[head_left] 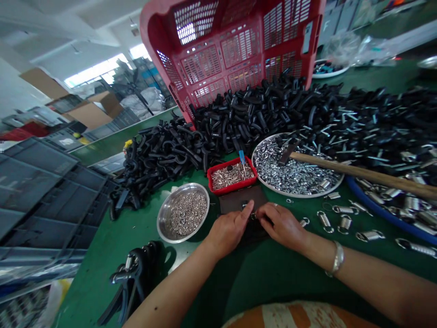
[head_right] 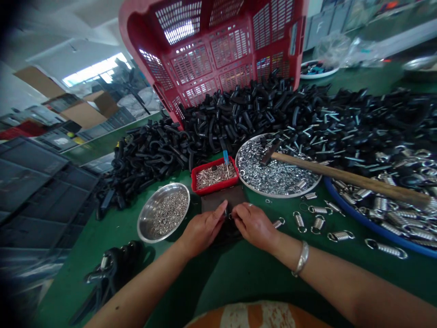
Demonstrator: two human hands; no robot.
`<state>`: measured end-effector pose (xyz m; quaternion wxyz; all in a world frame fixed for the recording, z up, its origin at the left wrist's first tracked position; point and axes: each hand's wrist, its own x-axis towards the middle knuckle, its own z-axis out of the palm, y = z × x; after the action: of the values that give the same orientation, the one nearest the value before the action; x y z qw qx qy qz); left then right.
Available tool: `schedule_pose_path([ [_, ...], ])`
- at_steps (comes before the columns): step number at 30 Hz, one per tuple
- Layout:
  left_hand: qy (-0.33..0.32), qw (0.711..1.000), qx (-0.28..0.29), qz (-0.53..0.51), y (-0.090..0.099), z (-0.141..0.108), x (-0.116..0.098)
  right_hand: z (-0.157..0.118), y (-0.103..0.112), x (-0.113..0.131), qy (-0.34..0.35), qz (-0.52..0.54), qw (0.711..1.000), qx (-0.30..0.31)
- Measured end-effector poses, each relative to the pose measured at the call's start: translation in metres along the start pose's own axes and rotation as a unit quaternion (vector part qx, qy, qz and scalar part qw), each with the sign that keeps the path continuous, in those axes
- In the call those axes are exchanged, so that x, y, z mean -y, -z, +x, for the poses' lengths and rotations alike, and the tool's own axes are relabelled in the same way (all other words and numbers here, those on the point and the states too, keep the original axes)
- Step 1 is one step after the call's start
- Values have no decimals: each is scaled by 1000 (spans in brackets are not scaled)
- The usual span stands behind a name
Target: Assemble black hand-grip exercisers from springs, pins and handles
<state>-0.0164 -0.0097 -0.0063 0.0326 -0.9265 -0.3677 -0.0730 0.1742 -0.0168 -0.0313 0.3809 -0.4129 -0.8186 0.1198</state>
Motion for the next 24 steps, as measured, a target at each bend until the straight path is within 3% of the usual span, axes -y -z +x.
schedule_pose_path([
  [6, 8, 1000, 6, 20, 7, 1, -3, 0, -1, -1, 4, 0, 1000, -6],
  [15, 125, 991, 14, -55, 18, 12, -17, 1, -2, -2, -3, 3, 1000, -6],
  [20, 175, 982, 18, -68, 16, 16, -21, 0, -1, -1, -7, -2, 1000, -6],
  [24, 167, 981, 3, -98, 9, 12, -12, 1, 0, -1, -6, 0, 1000, -2],
])
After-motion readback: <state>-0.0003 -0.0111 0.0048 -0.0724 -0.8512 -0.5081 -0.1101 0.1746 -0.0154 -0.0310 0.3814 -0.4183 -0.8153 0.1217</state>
